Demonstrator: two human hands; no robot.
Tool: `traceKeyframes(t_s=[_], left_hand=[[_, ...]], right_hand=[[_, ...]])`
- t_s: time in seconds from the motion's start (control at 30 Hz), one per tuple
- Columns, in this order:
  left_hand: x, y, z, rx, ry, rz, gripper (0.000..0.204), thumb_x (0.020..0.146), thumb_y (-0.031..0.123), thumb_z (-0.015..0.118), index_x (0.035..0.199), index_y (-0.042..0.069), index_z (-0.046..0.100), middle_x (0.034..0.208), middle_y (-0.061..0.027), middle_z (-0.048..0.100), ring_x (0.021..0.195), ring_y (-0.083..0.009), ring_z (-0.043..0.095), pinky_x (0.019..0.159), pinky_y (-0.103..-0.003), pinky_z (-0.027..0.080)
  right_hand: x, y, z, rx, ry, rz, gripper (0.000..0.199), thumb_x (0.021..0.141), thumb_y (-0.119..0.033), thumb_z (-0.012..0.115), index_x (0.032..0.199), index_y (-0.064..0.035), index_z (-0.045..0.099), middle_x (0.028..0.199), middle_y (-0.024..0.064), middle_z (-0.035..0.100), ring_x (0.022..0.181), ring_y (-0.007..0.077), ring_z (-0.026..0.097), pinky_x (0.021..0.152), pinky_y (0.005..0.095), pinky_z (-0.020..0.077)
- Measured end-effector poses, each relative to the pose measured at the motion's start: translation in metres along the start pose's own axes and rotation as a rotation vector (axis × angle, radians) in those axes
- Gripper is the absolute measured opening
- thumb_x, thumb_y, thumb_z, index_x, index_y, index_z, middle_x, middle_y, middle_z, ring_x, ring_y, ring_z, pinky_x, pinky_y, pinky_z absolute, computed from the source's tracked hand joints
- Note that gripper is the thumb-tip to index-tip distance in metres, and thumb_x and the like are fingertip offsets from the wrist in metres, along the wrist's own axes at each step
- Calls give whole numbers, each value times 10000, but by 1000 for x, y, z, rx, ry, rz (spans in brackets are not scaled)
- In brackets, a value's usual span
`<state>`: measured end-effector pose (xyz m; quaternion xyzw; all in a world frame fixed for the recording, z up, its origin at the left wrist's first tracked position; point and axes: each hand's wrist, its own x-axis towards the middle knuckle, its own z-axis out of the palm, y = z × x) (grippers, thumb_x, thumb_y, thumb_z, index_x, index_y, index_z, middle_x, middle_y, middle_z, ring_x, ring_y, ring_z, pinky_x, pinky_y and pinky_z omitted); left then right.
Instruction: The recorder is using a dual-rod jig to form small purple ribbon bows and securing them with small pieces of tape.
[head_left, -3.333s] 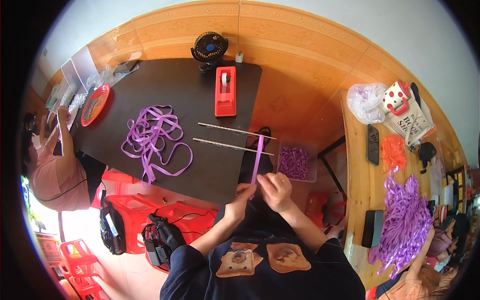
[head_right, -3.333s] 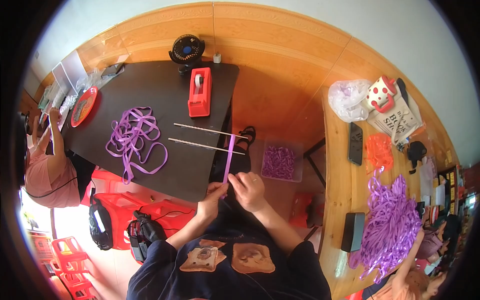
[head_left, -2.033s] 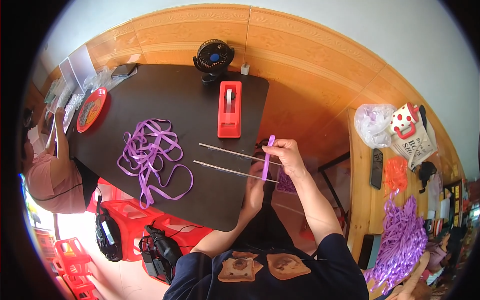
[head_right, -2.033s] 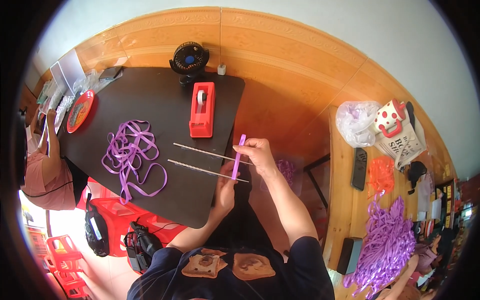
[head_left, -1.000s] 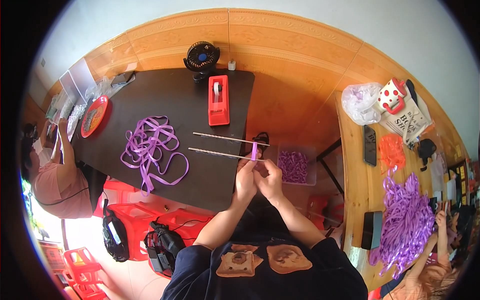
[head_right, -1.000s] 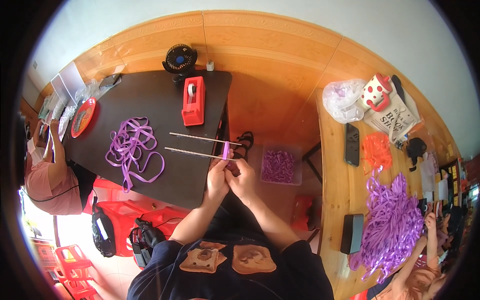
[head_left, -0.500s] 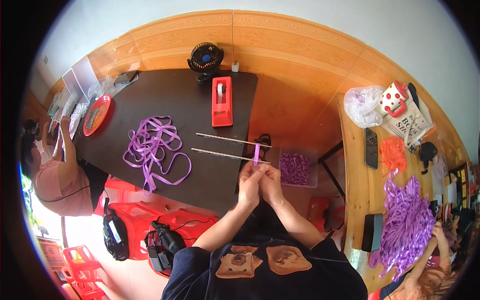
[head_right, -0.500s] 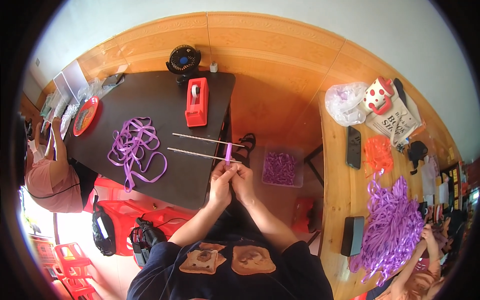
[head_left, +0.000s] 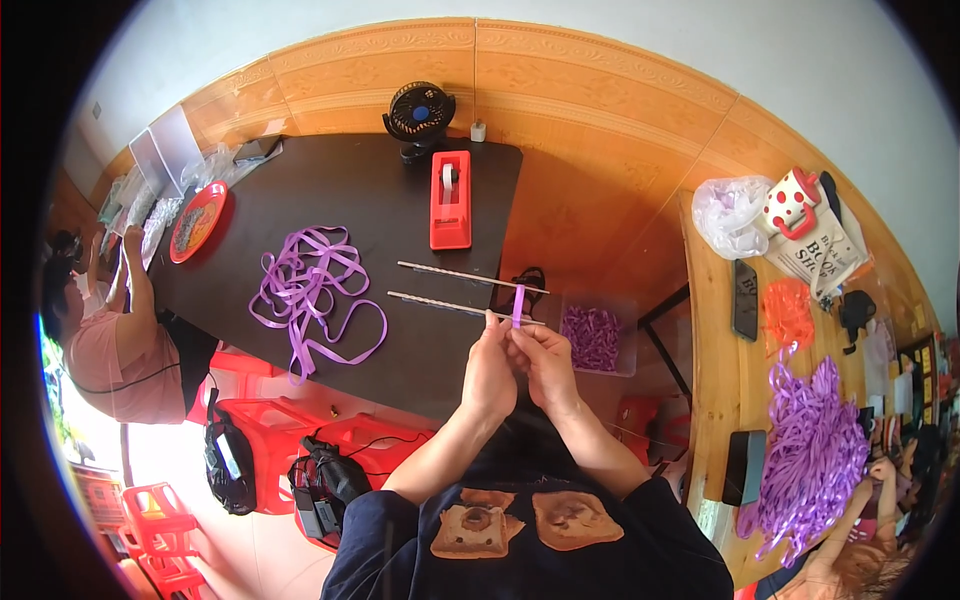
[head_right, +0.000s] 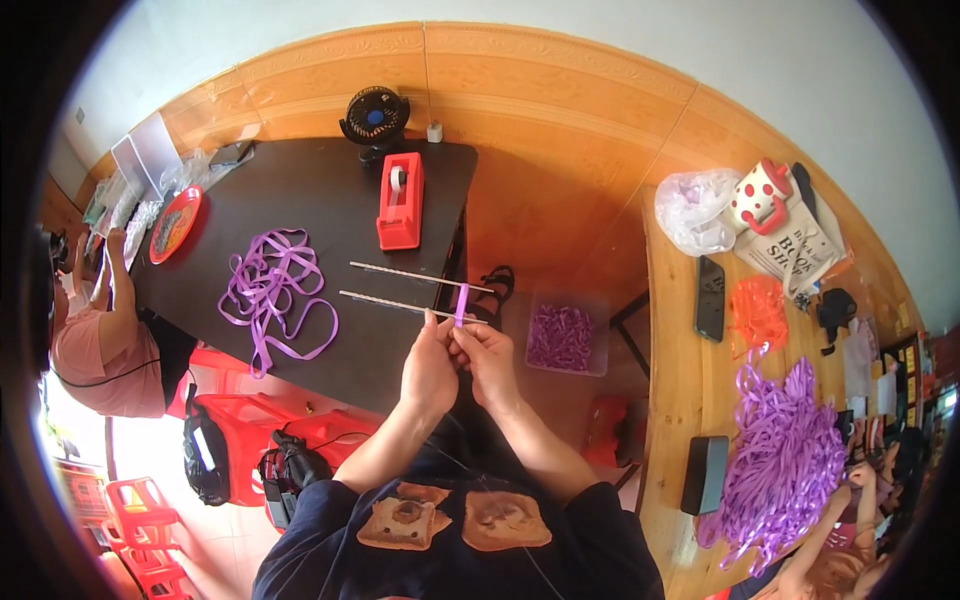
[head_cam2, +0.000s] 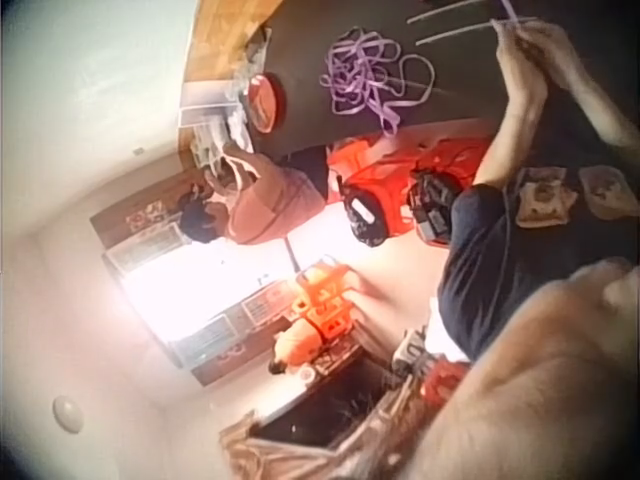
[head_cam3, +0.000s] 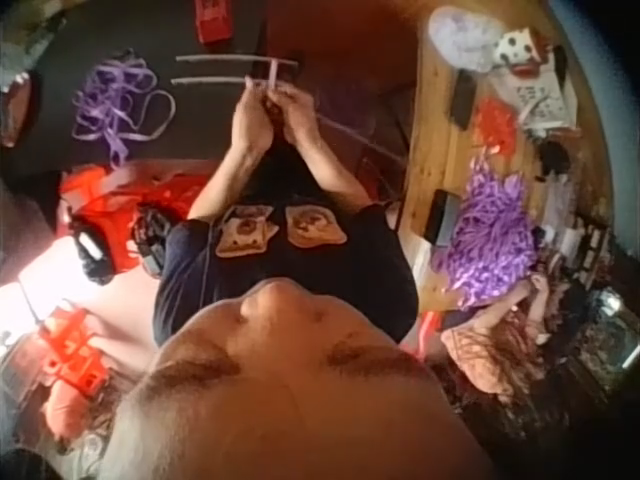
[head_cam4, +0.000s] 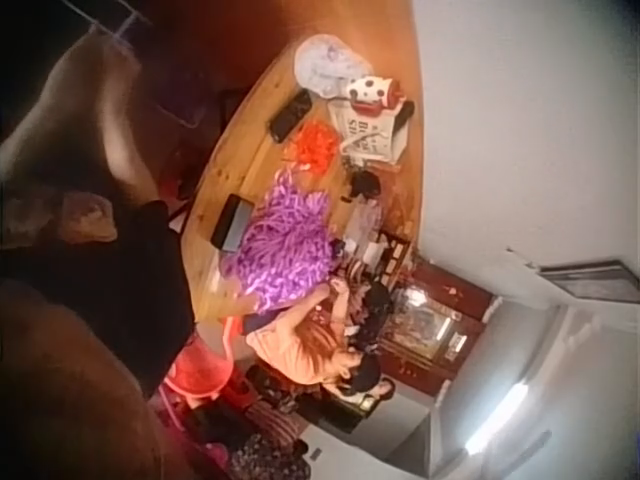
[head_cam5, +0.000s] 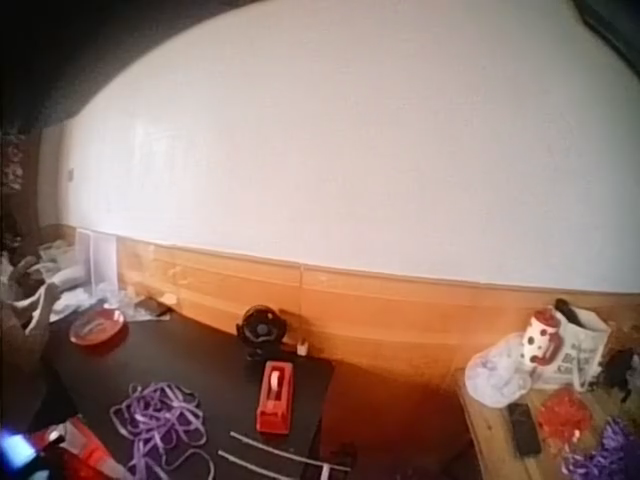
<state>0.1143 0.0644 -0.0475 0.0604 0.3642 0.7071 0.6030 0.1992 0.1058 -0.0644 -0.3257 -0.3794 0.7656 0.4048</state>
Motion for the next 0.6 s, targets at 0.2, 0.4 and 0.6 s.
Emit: traceKeyframes(t_s=[0.2,0.4,0.6], left_hand=[[-11,27,7,-88,-84,-146,707,984,571,247,1233,-39,503,1117,-121,570,1026,-223,509,903,-329,368],[-6,55,11,-144,-150,-411,827,959,617,259,1420,-69,256,1442,-204,341,1317,-345,352,1065,-409,263],[-8,59,8,-168,-234,-420,877,938,648,282,1433,-72,209,1453,-228,302,1329,-392,333,1075,-427,264]], right_hand=[[-15,-26,-1,-74,117,-164,113,899,-129,626,903,-26,671,752,12,642,624,39,531,564,171,390],[34,-75,7,-341,-5,-353,178,901,-184,640,993,-34,669,877,-3,658,766,54,563,651,190,397],[132,-77,59,-473,-267,-290,229,901,-207,652,1019,-11,670,864,-28,621,802,44,518,666,205,388]])
